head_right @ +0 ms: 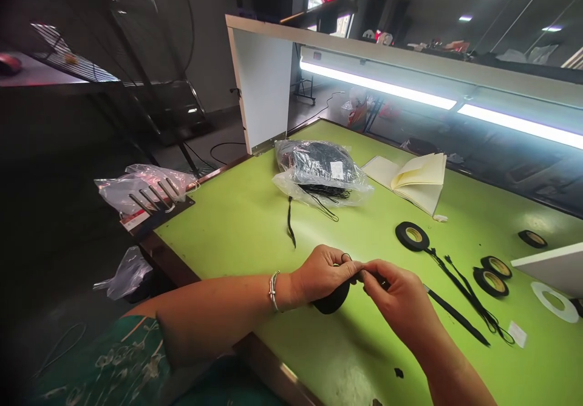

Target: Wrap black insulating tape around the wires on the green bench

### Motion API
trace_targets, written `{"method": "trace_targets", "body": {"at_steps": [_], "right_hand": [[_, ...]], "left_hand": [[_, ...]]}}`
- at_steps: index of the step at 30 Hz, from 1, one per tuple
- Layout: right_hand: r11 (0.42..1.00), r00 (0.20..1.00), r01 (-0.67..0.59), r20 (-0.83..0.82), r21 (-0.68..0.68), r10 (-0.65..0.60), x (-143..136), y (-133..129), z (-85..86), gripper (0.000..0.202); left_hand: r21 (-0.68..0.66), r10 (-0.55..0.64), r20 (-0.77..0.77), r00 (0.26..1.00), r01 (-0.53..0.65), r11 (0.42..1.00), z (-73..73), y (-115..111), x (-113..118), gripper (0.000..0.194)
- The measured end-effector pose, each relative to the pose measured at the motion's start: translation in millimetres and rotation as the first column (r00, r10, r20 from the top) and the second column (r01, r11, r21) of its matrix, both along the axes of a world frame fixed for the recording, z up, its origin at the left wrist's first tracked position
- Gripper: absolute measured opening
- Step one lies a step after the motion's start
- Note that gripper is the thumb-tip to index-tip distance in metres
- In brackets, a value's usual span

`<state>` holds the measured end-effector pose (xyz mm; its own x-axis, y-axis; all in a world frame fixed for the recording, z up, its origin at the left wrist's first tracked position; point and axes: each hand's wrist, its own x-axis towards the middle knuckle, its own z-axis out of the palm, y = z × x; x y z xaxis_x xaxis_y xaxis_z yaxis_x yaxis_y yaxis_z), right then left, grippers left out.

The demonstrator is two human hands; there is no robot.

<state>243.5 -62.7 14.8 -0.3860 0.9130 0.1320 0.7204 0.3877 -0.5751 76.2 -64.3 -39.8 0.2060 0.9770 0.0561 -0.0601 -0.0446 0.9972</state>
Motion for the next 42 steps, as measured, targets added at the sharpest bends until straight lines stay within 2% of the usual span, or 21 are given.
{"method": "trace_targets", "body": {"at_steps": [5,9,11,14,18,20,27,34,38,40,42], "right_hand": [[0.975,0.992,0.119,-0.056,0.186,-0.110,-7,-3,-4.1,0.019],[0.987,0.977,0.151,-0.164,0.063,-0.139,-10,0,-5.9,0.018],[0.986,0.971,0.167,-0.181,0.027,-0.159,-11,2,-6.1,0.018],[0.982,0.962,0.186,-0.207,0.035,-0.175,-15,1,-4.9,0.016],[0.970,0.928,0.161,-0.307,-0.182,-0.212,-21,2,-3.8,0.012],[0.958,0.908,0.158,-0.346,-0.239,-0.236,-23,2,-4.5,0.010],[0.952,0.889,0.168,-0.377,-0.258,-0.259,-25,0,-8.7,0.009],[0.975,0.923,0.126,-0.338,-0.184,-0.183,-24,-1,-8.2,0.009],[0.947,0.898,0.102,-0.381,-0.304,-0.219,-25,-2,-2.5,0.013],[0.924,0.905,0.113,-0.346,-0.364,-0.247,-25,-2,0.1,0.013],[0.921,0.920,0.141,-0.295,-0.362,-0.257,-24,-2,1.0,0.014]], "left_hand": [[-0.051,-0.045,0.051,0.998,0.047,0.998,2.9,1,-1,0.036],[0.001,-0.113,0.162,0.980,0.115,0.993,0.2,4,-3,0.033],[-0.019,-0.143,0.198,0.970,0.149,0.989,0.3,4,-4,0.029],[-0.139,-0.107,0.135,0.985,0.126,0.982,2.7,3,-7,0.025],[-0.170,-0.110,0.059,0.992,0.118,0.978,3.1,6,-13,0.028],[-0.179,-0.117,0.039,0.992,0.122,0.976,2.4,8,-15,0.030],[-0.220,-0.099,-0.015,0.995,0.093,0.971,8.9,7,-17,0.039],[-0.209,-0.054,-0.026,0.998,0.047,0.977,6.4,7,-17,0.032],[-0.169,-0.021,-0.018,1.000,0.018,0.985,3.2,8,-16,0.028],[-0.167,-0.010,0.001,1.000,0.010,0.986,2.1,9,-15,0.029],[-0.169,-0.013,0.017,1.000,0.016,0.985,2.4,9,-15,0.027]]}}
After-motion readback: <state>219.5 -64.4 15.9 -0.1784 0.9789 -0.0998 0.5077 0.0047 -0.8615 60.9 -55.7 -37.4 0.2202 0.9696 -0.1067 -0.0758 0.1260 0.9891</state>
